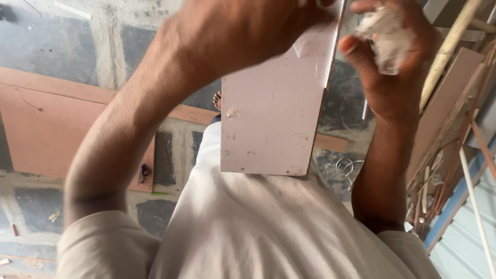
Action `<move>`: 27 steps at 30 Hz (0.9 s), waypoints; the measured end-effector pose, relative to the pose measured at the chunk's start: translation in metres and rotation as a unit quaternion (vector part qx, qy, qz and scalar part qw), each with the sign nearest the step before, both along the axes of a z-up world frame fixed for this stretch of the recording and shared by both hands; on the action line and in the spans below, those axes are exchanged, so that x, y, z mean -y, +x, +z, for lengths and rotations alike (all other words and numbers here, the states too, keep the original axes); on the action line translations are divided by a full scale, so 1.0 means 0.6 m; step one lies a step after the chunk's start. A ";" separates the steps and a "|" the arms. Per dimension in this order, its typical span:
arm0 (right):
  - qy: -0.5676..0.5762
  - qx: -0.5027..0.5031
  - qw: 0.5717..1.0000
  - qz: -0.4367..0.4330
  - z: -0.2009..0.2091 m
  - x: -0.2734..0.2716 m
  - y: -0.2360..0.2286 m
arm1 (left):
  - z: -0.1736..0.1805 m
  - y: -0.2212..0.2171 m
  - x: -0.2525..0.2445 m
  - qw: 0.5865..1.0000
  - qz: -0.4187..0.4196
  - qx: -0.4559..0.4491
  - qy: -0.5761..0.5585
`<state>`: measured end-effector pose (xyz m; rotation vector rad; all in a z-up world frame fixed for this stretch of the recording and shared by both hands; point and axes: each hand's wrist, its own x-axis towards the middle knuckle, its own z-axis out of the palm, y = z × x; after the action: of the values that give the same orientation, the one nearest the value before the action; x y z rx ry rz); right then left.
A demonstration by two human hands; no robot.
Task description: The person holds a white board and peels off stickers and adhesive residue from its surface using their fingers. They work across different areas of the board, removing multiple pieces of residue and stickers throughout the clip.
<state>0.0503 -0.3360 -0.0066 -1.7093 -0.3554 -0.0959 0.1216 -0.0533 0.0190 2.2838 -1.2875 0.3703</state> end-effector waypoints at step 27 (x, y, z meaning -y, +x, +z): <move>0.158 -0.147 0.967 -0.134 -0.016 -0.032 -0.025 | -0.074 -0.020 0.081 0.988 -0.025 -0.119 -0.099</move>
<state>0.0355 -0.3165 -0.0164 -1.4189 0.1102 -0.0897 0.1096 -0.1020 -0.0254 2.0548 -1.1323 0.1904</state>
